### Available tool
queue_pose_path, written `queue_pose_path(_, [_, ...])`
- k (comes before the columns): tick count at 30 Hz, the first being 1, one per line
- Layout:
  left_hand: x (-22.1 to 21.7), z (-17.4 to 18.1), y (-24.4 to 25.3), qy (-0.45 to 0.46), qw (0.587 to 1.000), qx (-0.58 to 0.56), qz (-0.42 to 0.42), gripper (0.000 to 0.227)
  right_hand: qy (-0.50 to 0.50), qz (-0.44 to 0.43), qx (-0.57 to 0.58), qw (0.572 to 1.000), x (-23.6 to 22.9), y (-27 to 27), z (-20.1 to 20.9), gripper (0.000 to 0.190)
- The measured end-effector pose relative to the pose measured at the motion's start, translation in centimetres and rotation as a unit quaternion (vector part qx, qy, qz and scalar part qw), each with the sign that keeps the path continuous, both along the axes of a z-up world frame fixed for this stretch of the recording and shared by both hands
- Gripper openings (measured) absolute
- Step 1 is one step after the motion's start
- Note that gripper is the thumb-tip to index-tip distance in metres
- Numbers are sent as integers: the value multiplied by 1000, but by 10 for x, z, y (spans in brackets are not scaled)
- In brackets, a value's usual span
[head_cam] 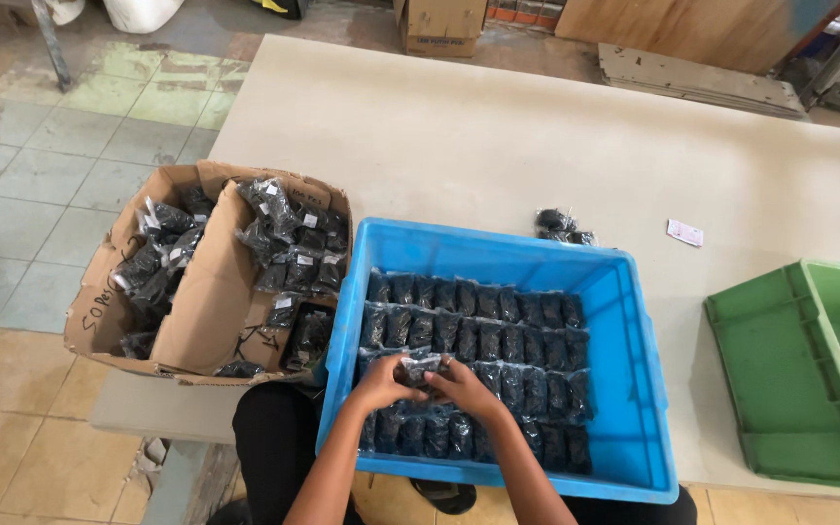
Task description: The person sorts electronic power adapters by picking them from a cardboard box and placing them into rows inside a blue plastic crate. They handle each adapter, which is sealed in a small plastic bag, individually.
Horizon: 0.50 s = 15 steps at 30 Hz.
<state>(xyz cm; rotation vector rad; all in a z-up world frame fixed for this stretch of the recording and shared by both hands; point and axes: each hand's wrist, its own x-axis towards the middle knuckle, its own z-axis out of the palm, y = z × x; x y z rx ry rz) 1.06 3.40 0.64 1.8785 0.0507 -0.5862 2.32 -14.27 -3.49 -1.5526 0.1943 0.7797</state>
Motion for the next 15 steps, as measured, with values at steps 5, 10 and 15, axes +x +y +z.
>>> queue_pose_path(5, [6, -16, 3, 51, 999, 0, 5, 42, -31, 56, -56, 996, 10, 1, -27, 48])
queue_pose_path(10, [11, -34, 3, 69, 997, 18, -9, 33, -51, 95, -86, 990, 10, 1, -62, 47])
queue_pose_path(15, [5, -59, 7, 87, 993, 58, -60, 29, -32, 77, -59, 995, -2, 2, -70, 28])
